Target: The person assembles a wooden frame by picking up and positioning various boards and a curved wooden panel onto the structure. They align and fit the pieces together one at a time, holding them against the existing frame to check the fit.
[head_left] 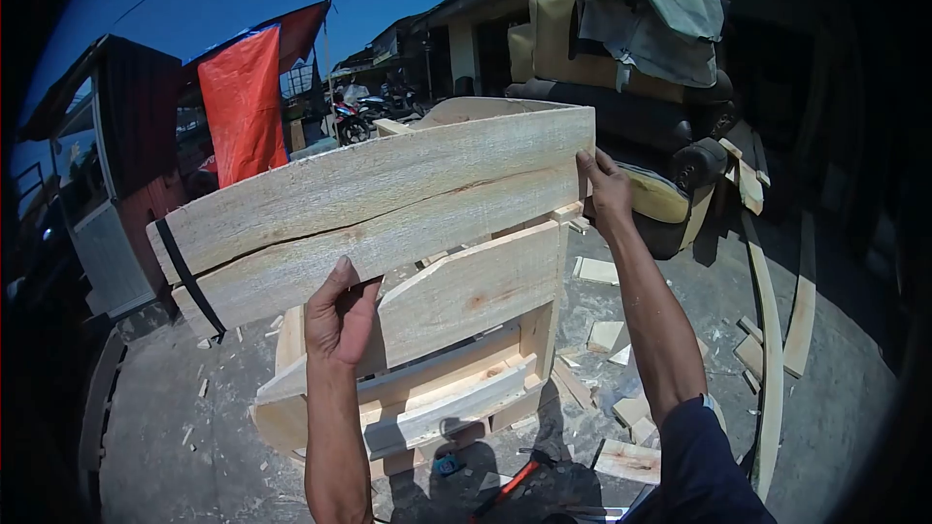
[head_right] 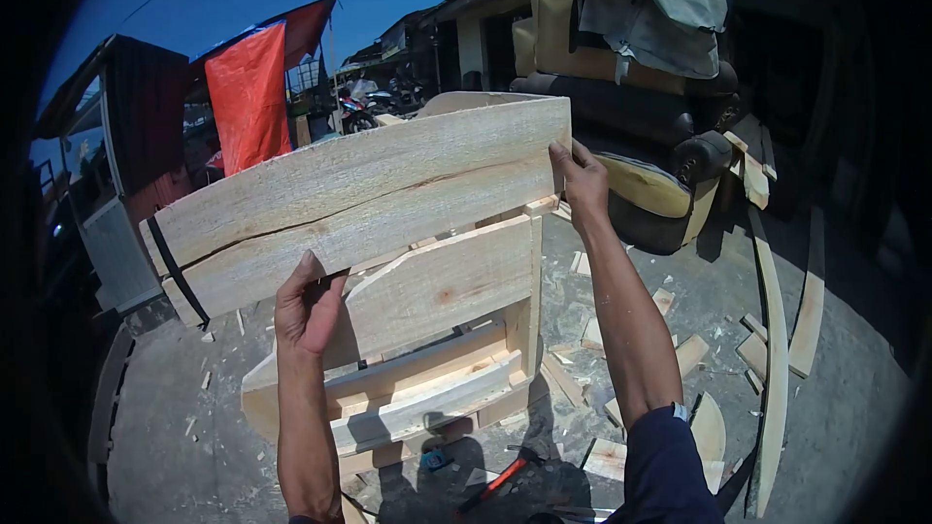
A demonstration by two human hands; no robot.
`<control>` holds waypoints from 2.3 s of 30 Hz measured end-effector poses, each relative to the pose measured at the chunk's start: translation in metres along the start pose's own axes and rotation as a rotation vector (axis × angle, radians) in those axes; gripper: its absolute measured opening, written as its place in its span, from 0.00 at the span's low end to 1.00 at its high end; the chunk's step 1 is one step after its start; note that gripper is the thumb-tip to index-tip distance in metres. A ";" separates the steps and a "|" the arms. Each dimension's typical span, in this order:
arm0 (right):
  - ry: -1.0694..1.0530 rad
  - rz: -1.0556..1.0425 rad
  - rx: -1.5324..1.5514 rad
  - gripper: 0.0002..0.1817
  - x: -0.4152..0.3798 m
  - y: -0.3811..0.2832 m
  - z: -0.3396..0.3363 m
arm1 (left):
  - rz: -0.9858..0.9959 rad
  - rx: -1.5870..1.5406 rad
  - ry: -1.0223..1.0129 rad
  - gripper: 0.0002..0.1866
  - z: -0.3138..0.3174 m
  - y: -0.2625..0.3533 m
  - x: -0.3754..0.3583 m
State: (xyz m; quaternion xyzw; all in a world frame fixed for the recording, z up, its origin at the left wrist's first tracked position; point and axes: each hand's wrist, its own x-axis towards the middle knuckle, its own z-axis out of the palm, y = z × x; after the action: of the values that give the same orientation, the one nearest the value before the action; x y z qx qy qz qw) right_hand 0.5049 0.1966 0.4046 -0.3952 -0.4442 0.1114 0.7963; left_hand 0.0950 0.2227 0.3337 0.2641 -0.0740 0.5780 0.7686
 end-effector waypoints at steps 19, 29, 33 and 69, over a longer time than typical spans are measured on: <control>0.038 -0.160 -0.098 0.31 -0.031 0.019 0.000 | 0.086 0.241 0.046 0.13 0.013 -0.002 -0.015; 0.094 -0.050 0.036 0.32 -0.041 0.025 0.004 | 0.176 0.286 0.044 0.10 0.002 0.000 -0.016; 0.126 -0.038 -0.018 0.30 -0.040 0.026 0.002 | 0.139 0.281 0.009 0.14 0.009 -0.002 -0.015; -0.372 0.045 0.244 0.43 -0.110 -0.087 0.039 | 0.333 2.032 -0.794 0.32 0.363 -0.097 0.120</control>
State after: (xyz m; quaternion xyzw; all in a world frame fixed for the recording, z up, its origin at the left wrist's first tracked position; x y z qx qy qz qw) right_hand 0.3954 0.1017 0.4113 -0.2784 -0.5577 0.2533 0.7398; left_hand 0.2933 0.1274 0.6609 0.9265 0.1592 0.3399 0.0276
